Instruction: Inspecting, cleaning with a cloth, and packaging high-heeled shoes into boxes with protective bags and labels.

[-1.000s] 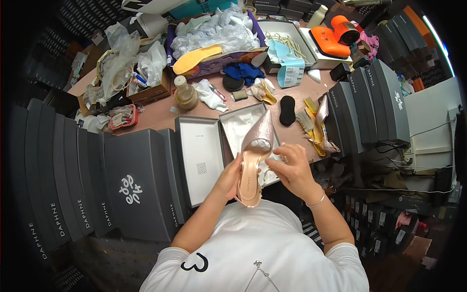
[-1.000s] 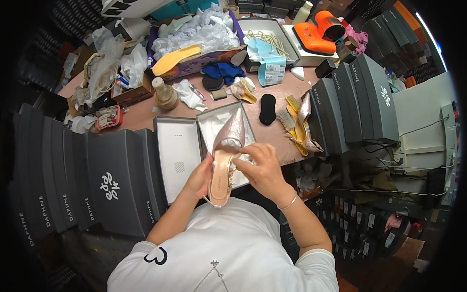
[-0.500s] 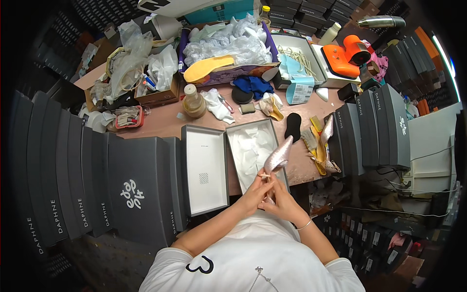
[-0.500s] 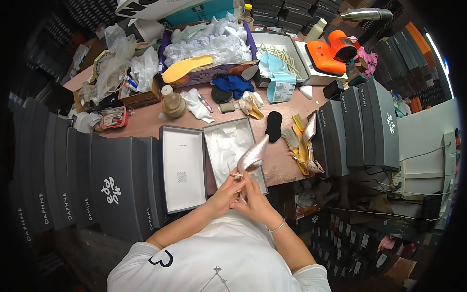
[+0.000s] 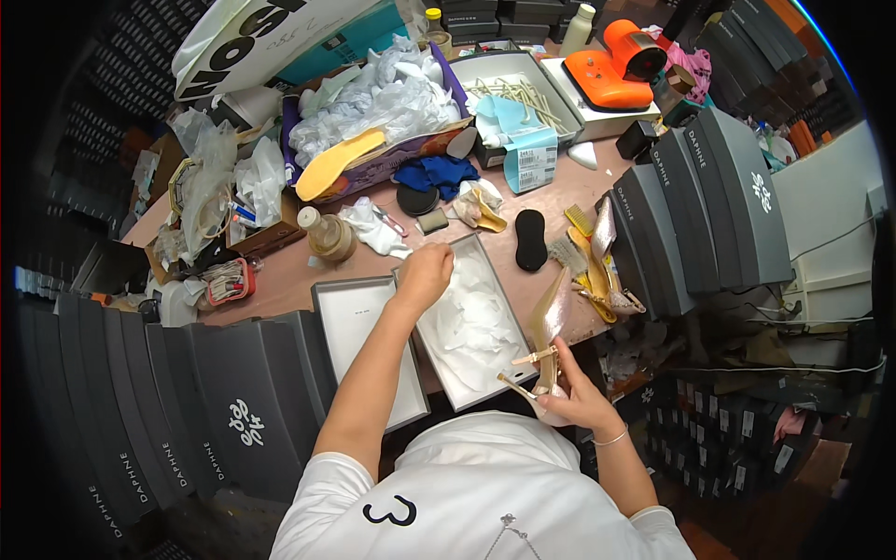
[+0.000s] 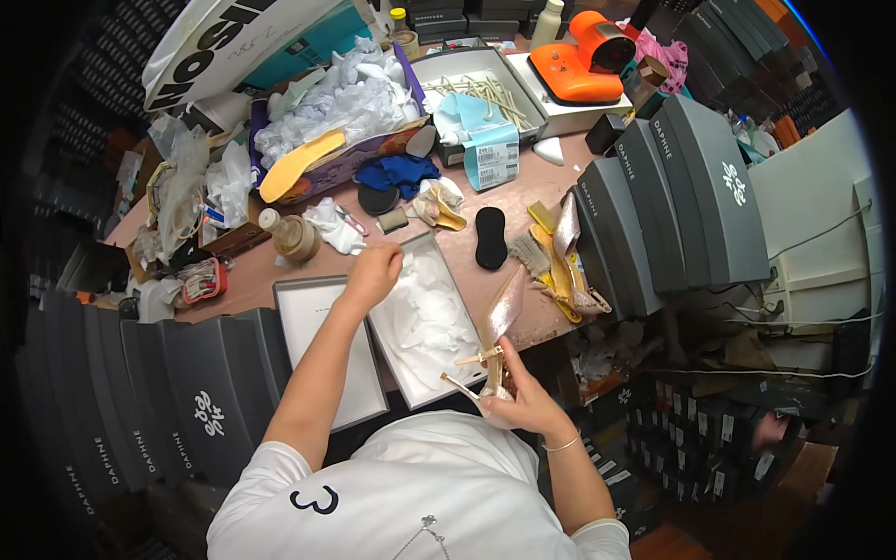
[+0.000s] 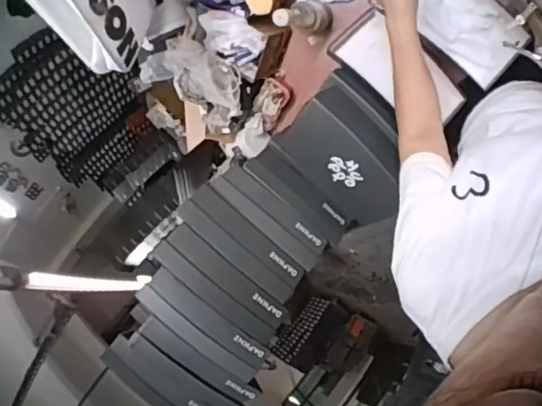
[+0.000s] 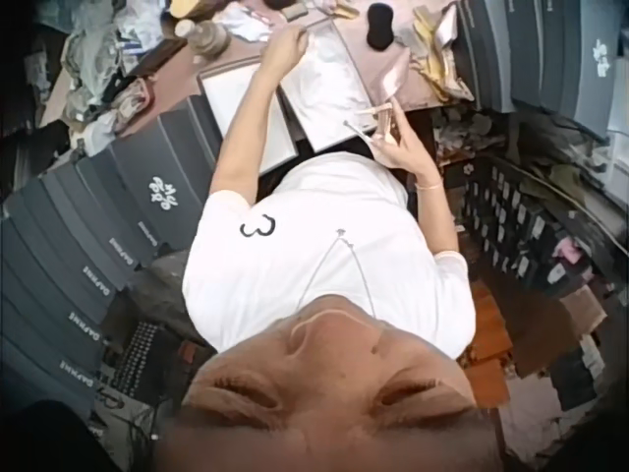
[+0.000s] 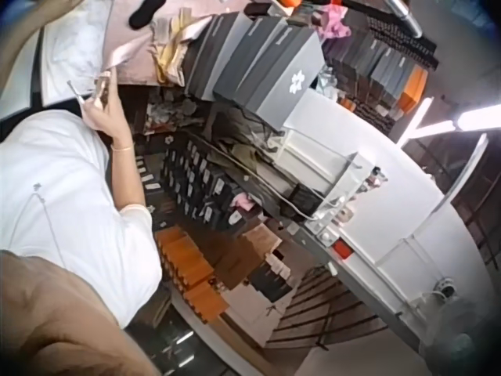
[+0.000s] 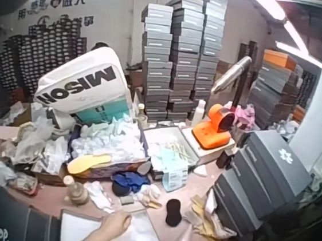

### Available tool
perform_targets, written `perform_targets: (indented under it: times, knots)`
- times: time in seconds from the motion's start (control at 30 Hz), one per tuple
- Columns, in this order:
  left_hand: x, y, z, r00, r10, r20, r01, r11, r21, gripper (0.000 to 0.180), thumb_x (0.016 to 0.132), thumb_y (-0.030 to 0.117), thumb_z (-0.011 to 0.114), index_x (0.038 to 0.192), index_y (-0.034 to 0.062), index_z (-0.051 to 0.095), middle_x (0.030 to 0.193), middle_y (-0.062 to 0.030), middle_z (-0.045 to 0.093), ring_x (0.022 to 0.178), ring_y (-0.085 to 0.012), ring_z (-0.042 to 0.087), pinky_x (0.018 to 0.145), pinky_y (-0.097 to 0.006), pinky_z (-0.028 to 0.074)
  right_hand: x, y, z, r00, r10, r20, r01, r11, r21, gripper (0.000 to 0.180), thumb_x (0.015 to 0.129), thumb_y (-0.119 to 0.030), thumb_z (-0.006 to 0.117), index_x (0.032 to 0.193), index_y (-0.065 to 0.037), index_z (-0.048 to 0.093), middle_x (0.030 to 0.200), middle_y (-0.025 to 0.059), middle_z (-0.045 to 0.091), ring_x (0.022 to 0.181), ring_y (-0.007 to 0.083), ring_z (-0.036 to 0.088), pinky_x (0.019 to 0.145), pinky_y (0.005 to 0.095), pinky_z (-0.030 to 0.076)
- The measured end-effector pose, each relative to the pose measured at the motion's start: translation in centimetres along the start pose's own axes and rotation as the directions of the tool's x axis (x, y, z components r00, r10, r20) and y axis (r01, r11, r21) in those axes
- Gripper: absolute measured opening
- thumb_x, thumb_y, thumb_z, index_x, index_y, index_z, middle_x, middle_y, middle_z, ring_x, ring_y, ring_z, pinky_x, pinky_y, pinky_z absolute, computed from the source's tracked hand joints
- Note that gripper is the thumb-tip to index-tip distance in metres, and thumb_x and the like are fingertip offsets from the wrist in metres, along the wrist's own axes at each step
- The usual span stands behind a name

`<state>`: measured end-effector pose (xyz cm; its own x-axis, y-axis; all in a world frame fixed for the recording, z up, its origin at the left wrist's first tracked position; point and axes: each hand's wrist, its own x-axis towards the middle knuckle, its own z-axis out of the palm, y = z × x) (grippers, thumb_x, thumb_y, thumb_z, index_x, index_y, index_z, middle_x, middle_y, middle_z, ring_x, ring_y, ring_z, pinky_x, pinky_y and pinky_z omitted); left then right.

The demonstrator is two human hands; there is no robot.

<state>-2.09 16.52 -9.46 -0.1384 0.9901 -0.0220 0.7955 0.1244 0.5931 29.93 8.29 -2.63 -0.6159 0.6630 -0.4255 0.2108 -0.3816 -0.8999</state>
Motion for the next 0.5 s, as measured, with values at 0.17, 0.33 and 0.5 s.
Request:
perform_targets:
  times: [0.17, 0.33, 0.5]
  knots:
    - [-5.9, 3.5, 0.2, 0.985, 0.122, 0.123, -0.135, 0.985, 0.107, 0.036, 0.075, 0.011, 0.067, 0.108, 0.0035, 0.057, 0.098, -0.0207, 0.060, 0.089, -0.0386, 0.059, 0.077, -0.044, 0.050, 0.1, -0.8, -0.5, 1.000, 0.001, -0.022, 0.002, 0.992, 0.125, 0.097, 0.078, -0.004, 0.065, 0.149, -0.004, 0.000, 0.131, 0.0165, 0.043, 0.117, 0.0197, 0.044, 0.098, 0.0296, 0.037]
    - [-6.3, -2.6, 6.6, 0.974, -0.133, 0.185, 0.093, 0.973, 0.211, 0.034, 0.075, 0.004, 0.059, 0.109, 0.0011, 0.061, 0.095, -0.0193, 0.060, 0.089, -0.0367, 0.059, 0.081, -0.043, 0.049, -1.1, -2.5, 0.9, 0.992, -0.072, 0.101, 0.054, 0.983, 0.175, 0.098, 0.077, -0.005, 0.066, 0.150, -0.005, 0.000, 0.132, 0.0177, 0.043, 0.118, 0.0209, 0.045, 0.101, 0.0309, 0.035]
    - [-8.6, -0.8, -0.1, 0.994, -0.037, -0.106, 0.024, 0.992, -0.121, 0.030, 0.078, 0.005, 0.060, 0.107, -0.0011, 0.063, 0.100, -0.0203, 0.062, 0.091, -0.0366, 0.060, 0.082, -0.041, 0.048, -3.5, -2.8, -0.3, 0.904, -0.091, 0.417, -0.052, 0.946, 0.320, 0.101, 0.072, -0.013, 0.072, 0.149, -0.004, 0.007, 0.133, 0.0193, 0.045, 0.113, 0.0215, 0.053, 0.099, 0.0322, 0.039]
